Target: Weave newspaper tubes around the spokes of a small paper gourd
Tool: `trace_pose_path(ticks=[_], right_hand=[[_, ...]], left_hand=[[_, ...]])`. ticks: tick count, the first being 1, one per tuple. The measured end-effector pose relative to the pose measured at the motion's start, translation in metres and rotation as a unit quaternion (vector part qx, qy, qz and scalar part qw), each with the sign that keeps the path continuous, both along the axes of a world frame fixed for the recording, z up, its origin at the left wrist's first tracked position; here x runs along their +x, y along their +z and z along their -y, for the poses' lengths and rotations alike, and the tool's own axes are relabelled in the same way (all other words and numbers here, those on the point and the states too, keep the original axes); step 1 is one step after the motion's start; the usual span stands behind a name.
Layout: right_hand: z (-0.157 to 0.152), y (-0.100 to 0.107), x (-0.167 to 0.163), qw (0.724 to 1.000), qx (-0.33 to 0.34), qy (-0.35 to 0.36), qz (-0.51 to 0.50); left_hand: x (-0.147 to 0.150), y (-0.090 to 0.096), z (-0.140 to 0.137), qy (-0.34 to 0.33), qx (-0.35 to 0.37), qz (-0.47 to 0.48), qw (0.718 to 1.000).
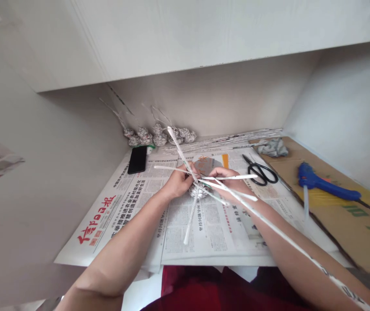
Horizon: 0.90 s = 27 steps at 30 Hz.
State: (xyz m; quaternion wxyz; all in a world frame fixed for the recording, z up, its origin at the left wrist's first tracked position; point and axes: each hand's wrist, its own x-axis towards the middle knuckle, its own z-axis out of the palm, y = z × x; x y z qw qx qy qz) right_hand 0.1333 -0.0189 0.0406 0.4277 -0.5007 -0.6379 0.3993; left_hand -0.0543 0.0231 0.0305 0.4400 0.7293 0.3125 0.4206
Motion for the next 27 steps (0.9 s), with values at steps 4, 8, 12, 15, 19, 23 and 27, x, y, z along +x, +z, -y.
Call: trace_pose_path(ticks=[4, 8, 12, 15, 19, 23, 27], right_hand=[[-0.004, -0.005, 0.004, 0.997, -0.036, 0.028, -0.07], [-0.002, -0.007, 0.003, 0.993, -0.075, 0.01, -0.089], [-0.003, -0.008, 0.0, 0.973, -0.15, 0.03, -0.172], [-0.005, -0.006, -0.002, 0.962, -0.197, 0.004, -0.189], [-0.007, -0.003, -0.002, 0.966, -0.217, -0.026, -0.136], [-0.007, -0.001, 0.007, 0.968, -0.224, 0.05, -0.101], [-0.006, 0.004, 0.015, 0.955, -0.229, 0.135, -0.133]], left_hand=[[-0.003, 0.001, -0.002, -0.028, -0.018, -0.039, 0.999], [-0.005, 0.007, -0.001, -0.047, -0.019, -0.065, 0.997], [-0.004, 0.007, 0.001, -0.026, 0.02, -0.085, 0.996], [-0.003, 0.003, 0.0, -0.017, 0.04, -0.087, 0.995], [-0.003, -0.001, -0.001, -0.025, 0.045, -0.076, 0.996], [-0.004, -0.001, -0.003, 0.032, 0.06, -0.065, 0.996], [-0.006, -0.001, -0.005, 0.099, 0.078, -0.088, 0.988]])
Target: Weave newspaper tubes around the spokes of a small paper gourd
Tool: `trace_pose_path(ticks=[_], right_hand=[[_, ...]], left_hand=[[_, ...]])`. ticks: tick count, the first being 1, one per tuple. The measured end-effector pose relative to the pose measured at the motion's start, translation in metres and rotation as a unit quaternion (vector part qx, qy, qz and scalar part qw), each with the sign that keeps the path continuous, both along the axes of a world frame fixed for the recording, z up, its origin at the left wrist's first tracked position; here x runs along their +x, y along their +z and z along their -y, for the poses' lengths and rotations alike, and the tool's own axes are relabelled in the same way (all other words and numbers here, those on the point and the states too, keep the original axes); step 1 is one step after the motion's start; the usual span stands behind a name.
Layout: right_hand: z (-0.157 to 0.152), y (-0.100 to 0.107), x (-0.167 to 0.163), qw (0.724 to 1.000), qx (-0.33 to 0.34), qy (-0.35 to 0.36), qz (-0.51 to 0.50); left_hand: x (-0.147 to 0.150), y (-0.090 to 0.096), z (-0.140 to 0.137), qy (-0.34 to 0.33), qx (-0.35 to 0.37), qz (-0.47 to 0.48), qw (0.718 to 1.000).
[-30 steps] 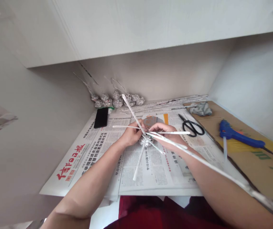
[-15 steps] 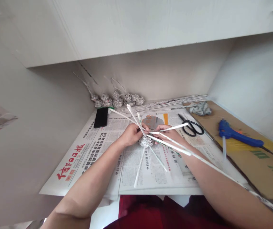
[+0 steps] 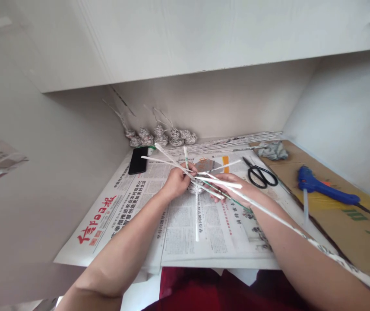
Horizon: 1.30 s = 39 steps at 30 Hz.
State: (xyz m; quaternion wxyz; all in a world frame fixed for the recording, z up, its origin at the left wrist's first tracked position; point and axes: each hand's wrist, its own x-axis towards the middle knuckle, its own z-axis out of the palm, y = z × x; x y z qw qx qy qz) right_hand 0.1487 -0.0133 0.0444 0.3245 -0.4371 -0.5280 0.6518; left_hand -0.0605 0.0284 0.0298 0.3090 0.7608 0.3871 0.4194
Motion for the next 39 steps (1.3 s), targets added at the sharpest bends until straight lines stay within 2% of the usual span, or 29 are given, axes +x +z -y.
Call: trace_pose_path(ticks=[4, 8, 12, 14, 15, 17, 20, 23, 25, 29, 35, 39], right_hand=[[0.0, 0.009, 0.006, 0.996, 0.028, -0.02, -0.081], [-0.002, 0.018, 0.011, 0.981, 0.032, -0.02, -0.19], [-0.005, 0.013, 0.006, 0.958, 0.029, -0.058, -0.278], [-0.007, 0.003, -0.003, 0.964, 0.046, -0.078, -0.249], [-0.007, -0.003, -0.008, 0.973, 0.058, -0.088, -0.204], [-0.008, -0.014, -0.017, 0.981, 0.125, -0.118, -0.085], [-0.007, -0.024, -0.025, 0.967, 0.207, -0.145, 0.013], [-0.005, -0.026, -0.026, 0.946, 0.237, -0.212, 0.064], [-0.004, -0.023, -0.025, 0.941, 0.233, -0.236, 0.066], [-0.003, -0.017, -0.022, 0.966, 0.177, -0.184, -0.031], [-0.006, -0.016, -0.016, 0.964, 0.208, -0.164, 0.03], [-0.006, -0.016, -0.018, 0.959, 0.193, -0.205, 0.027]], left_hand=[[-0.001, -0.003, -0.002, 0.025, -0.002, -0.008, 1.0], [0.001, -0.005, -0.003, 0.038, -0.021, 0.005, 0.999], [0.004, -0.007, -0.001, 0.035, -0.041, 0.019, 0.998], [0.005, -0.008, 0.0, 0.042, -0.044, 0.021, 0.998], [0.006, -0.008, 0.001, 0.044, -0.043, 0.02, 0.998], [0.008, -0.008, 0.003, 0.042, -0.035, 0.011, 0.998], [0.011, -0.007, 0.006, 0.038, -0.013, -0.011, 0.999], [0.012, -0.005, 0.008, 0.042, 0.003, -0.028, 0.999], [0.013, -0.004, 0.009, 0.035, -0.004, -0.026, 0.999], [0.012, 0.001, 0.012, -0.01, -0.009, -0.021, 1.0], [0.008, 0.015, 0.018, -0.052, 0.126, -0.121, 0.983], [0.007, 0.022, 0.02, -0.077, 0.144, -0.177, 0.971]])
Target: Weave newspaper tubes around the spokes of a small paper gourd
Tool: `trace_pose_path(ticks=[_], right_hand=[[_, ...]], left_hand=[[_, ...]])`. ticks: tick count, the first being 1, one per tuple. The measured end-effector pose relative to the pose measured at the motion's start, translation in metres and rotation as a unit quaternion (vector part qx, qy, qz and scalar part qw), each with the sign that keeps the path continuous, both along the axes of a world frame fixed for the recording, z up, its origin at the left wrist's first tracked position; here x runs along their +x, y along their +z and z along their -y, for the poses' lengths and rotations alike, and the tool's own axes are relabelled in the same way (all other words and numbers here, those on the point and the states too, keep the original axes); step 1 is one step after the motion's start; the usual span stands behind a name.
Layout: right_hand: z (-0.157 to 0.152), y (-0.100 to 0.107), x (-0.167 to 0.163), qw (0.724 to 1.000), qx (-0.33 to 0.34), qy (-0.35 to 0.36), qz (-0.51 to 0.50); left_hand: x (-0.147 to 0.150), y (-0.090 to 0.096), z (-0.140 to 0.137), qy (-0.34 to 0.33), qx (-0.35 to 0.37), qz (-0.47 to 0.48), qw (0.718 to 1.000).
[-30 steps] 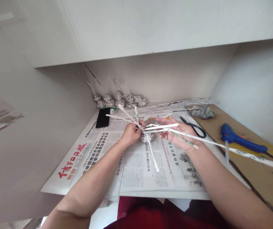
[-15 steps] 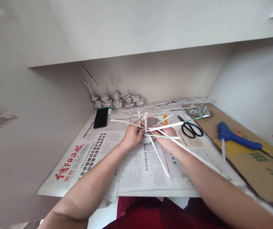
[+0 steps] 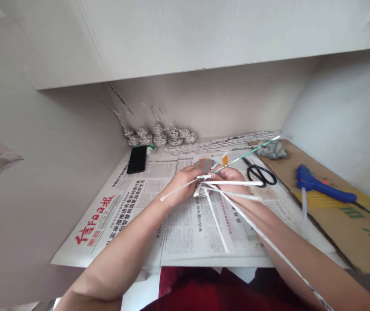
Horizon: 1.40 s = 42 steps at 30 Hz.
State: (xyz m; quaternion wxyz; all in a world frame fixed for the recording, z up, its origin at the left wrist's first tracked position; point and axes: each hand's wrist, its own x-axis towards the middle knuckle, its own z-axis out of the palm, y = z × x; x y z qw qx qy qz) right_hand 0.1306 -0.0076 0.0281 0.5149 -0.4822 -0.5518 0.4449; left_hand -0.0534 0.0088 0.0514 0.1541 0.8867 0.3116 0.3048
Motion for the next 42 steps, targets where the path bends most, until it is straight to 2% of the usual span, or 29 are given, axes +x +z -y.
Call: trace_pose_path(ticks=[6, 11, 18, 21, 25, 29, 32, 38, 42], right_hand=[[0.005, 0.006, -0.005, 0.994, -0.059, 0.013, -0.088], [0.006, 0.01, -0.005, 0.994, -0.067, 0.013, -0.087], [0.007, 0.01, -0.008, 0.994, -0.072, 0.009, -0.083], [0.007, 0.01, -0.005, 0.993, -0.063, 0.042, -0.095], [0.003, 0.009, 0.006, 0.988, -0.062, 0.126, -0.067], [0.0, 0.007, 0.013, 0.982, -0.075, 0.158, -0.076], [0.002, 0.008, 0.01, 0.983, -0.079, 0.147, -0.081], [0.008, 0.01, 0.004, 0.992, -0.045, 0.116, 0.031], [0.008, 0.008, 0.001, 0.993, -0.012, 0.1, 0.056]], left_hand=[[0.001, 0.001, 0.0, -0.008, 0.008, -0.006, 1.0], [0.002, -0.002, 0.001, -0.006, 0.007, 0.031, 0.999], [0.001, -0.006, 0.003, 0.06, -0.071, 0.061, 0.994], [0.0, -0.005, 0.002, 0.085, -0.102, 0.076, 0.988], [-0.001, -0.007, -0.002, 0.07, -0.13, 0.084, 0.985], [-0.002, -0.013, -0.007, 0.052, -0.167, 0.133, 0.976], [-0.002, -0.015, -0.008, 0.056, -0.182, 0.152, 0.97], [0.0, -0.014, -0.006, 0.083, -0.18, 0.136, 0.971], [0.0, -0.015, -0.008, 0.088, -0.207, 0.161, 0.961]])
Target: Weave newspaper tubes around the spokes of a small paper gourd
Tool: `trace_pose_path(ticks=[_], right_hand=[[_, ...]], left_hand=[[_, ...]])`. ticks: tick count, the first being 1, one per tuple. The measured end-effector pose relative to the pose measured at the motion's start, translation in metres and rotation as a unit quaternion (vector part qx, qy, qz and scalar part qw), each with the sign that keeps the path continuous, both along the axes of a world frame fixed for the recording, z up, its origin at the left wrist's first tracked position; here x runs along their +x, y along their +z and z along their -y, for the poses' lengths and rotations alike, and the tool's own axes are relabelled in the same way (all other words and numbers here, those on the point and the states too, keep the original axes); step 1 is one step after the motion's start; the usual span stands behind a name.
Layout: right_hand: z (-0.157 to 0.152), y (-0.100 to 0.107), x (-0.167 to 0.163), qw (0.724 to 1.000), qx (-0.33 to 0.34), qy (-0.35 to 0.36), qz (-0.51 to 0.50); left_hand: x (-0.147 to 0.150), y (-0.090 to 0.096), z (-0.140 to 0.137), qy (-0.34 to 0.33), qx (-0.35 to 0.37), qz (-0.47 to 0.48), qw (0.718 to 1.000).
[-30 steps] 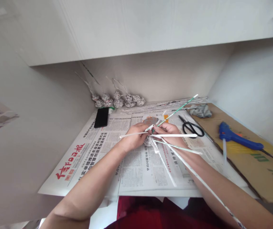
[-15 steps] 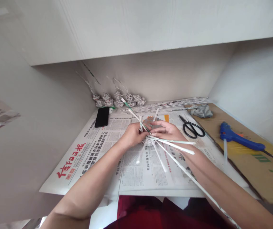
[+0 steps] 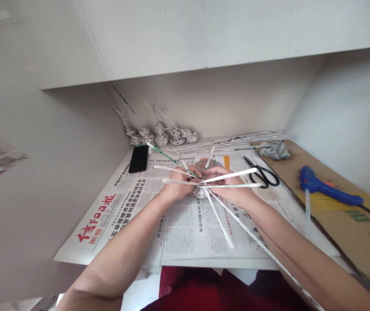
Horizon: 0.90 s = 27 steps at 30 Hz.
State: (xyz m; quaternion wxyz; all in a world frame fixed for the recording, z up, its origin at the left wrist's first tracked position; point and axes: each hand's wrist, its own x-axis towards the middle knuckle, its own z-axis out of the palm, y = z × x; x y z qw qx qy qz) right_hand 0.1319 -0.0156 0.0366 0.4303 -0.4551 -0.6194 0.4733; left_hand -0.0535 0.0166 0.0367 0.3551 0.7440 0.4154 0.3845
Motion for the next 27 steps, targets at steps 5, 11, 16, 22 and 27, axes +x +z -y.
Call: trace_pose_path(ticks=[5, 11, 16, 22, 27], right_hand=[[0.001, 0.004, 0.0, 0.999, 0.024, -0.016, 0.032], [-0.003, -0.003, 0.004, 0.998, 0.049, -0.001, 0.049], [-0.005, -0.006, 0.005, 1.0, 0.006, -0.026, 0.01], [-0.01, -0.009, 0.001, 0.997, -0.044, -0.051, -0.044], [-0.001, -0.006, -0.004, 0.988, 0.073, -0.13, 0.047]], left_hand=[[-0.005, 0.002, -0.003, -0.036, -0.024, 0.031, 0.999], [-0.003, 0.005, 0.0, -0.024, -0.005, 0.004, 1.0], [0.0, 0.005, 0.003, -0.023, 0.009, -0.014, 1.0], [0.001, 0.002, 0.004, -0.028, 0.01, -0.016, 0.999], [0.002, 0.001, 0.004, -0.01, 0.039, -0.033, 0.999]])
